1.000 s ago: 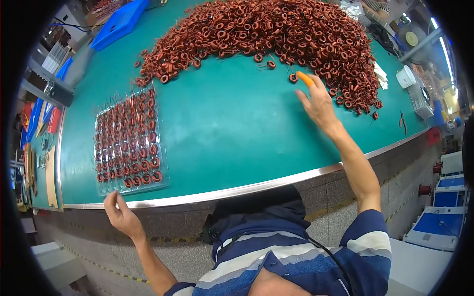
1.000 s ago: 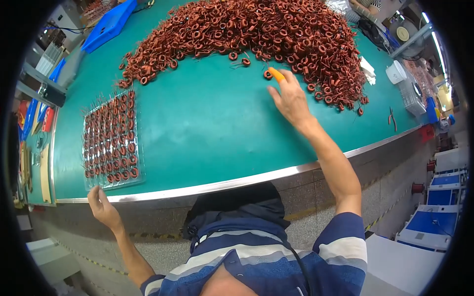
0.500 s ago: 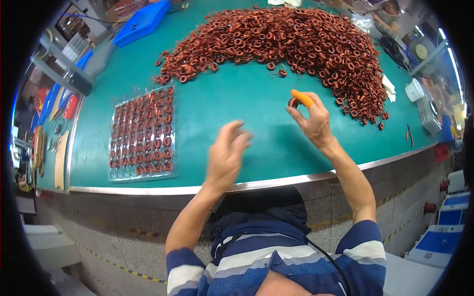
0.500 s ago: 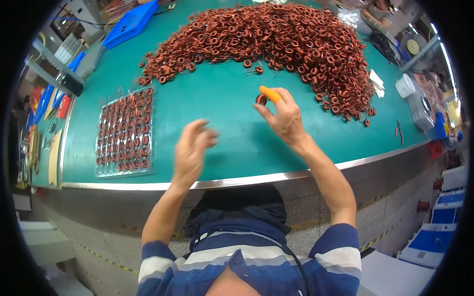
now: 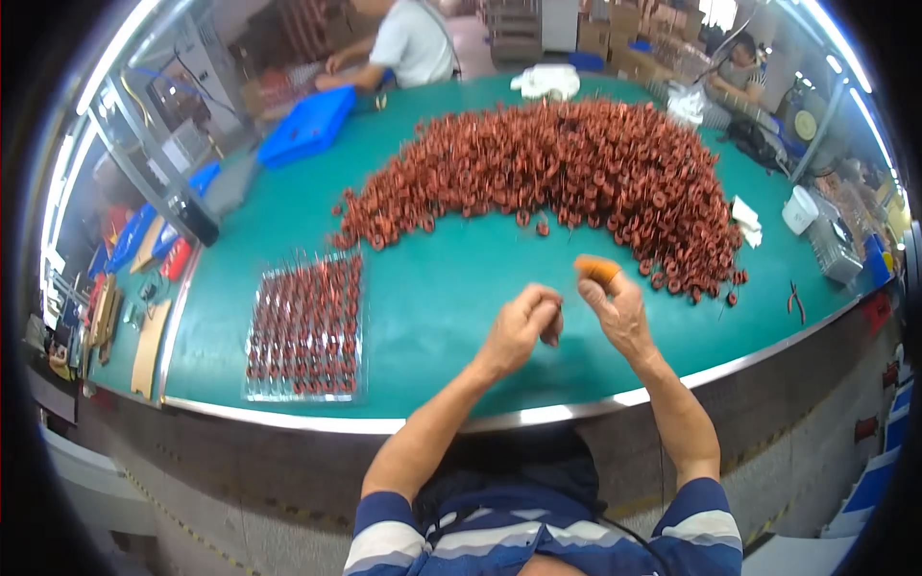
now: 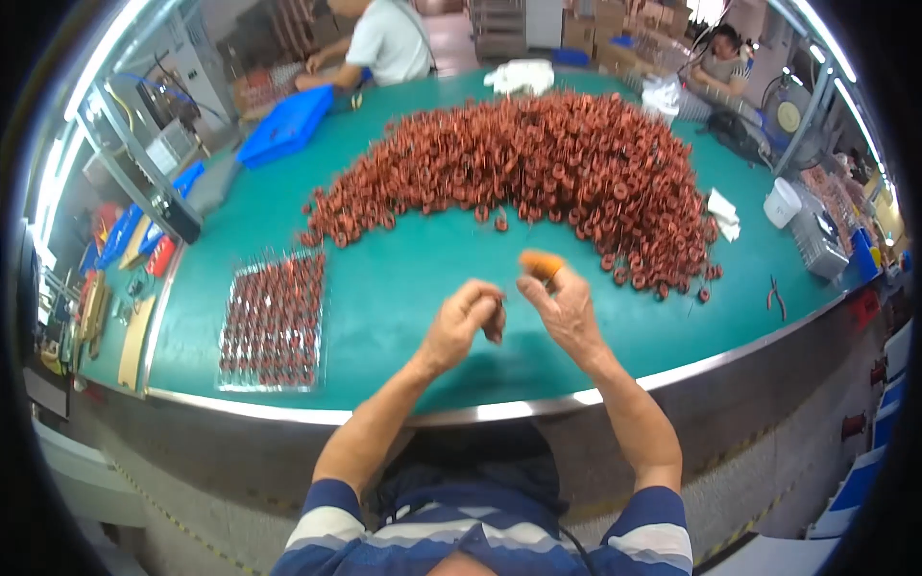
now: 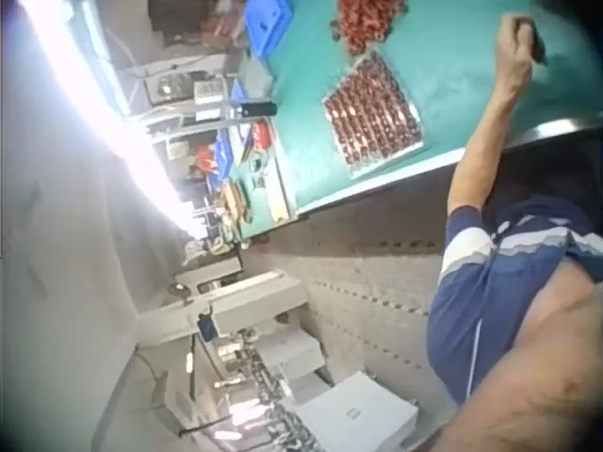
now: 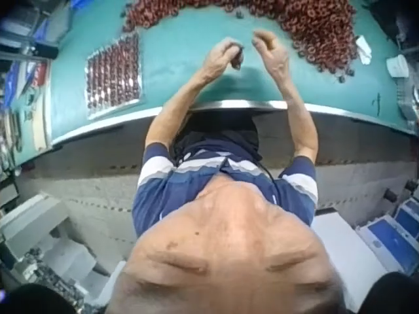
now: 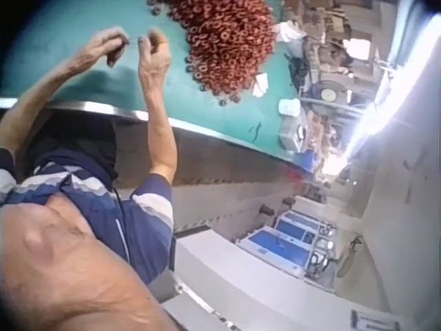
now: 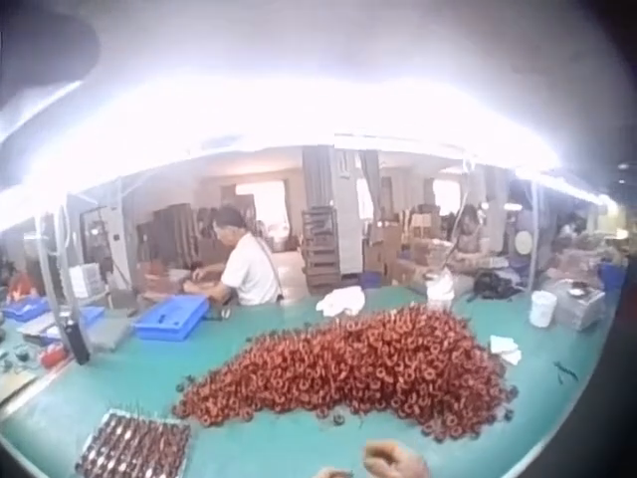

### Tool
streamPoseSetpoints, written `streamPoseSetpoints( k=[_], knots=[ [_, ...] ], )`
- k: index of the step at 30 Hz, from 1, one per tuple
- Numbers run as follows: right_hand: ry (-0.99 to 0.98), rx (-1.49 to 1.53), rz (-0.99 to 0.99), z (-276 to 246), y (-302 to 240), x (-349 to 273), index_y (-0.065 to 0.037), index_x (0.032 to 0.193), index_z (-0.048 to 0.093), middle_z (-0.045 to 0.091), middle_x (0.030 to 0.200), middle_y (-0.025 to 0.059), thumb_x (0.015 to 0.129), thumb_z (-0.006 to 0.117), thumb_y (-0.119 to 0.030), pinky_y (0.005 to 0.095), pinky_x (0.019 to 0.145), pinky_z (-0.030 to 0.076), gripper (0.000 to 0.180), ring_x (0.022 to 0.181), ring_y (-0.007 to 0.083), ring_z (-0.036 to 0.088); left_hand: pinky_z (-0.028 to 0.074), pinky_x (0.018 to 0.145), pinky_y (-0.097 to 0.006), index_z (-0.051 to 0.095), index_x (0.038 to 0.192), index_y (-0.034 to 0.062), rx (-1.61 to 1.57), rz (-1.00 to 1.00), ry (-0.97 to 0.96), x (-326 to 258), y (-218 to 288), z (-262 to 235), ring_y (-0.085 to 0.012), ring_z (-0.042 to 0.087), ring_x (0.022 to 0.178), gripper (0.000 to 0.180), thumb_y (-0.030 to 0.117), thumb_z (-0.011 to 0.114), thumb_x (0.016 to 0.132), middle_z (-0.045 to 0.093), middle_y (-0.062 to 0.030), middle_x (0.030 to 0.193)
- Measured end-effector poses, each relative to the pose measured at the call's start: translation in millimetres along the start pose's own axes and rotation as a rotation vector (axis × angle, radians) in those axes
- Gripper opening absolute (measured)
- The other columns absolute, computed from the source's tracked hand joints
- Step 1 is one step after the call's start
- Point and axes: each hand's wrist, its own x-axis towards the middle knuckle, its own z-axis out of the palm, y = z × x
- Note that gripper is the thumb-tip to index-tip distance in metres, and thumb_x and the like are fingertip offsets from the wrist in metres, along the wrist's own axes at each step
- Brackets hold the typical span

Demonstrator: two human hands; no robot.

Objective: Assembling and organizing electronic wire components into a grid tray at a manufacturing workbench.

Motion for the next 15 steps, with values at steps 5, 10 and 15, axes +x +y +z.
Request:
streamPoseSetpoints(
  k=[5,10,15],
  knots=[
    [-0.157,0.072,0.125,-0.8,-8.6,16.0,0.002,0.096,0.070,0.066,0.074,0.0053,0.094,0.060,-0.022,0.0241,0.062,0.049,0.026,0.067,0.0101,0.059,0.051,0.069,-0.029,0.046,0.116,0.0018,-0.130,-0.050,-0.071,8.3,3.2,-2.5,-0.0174,0.062,0.073,0.024,0.019,0.045,0.100,0.062,-0.0103,0.087],
    [-0.141,0.010,0.062,9.8,-0.7,39.8,0.001,0.092,0.071,0.067,0.078,0.0057,0.092,0.063,-0.021,0.0261,0.064,0.050,0.023,0.070,0.0121,0.061,0.050,0.069,-0.028,0.045,0.116,0.0027,-0.219,-0.009,-0.039,18.5,-5.7,-5.1,-0.0150,0.058,0.078,0.025,0.022,0.046,0.101,0.059,-0.0083,0.093],
    [0.084,-0.514,-0.590,15.1,2.9,48.7,-0.002,0.080,0.067,0.062,0.082,0.0078,0.079,0.072,-0.012,0.0382,0.074,0.045,0.012,0.081,0.0263,0.058,0.050,0.066,-0.026,0.050,0.120,0.0014,-0.313,-0.153,0.034,23.5,-3.1,-11.8,-0.0121,0.056,0.074,0.028,0.022,0.047,0.101,0.058,-0.0049,0.090]
  ],
)
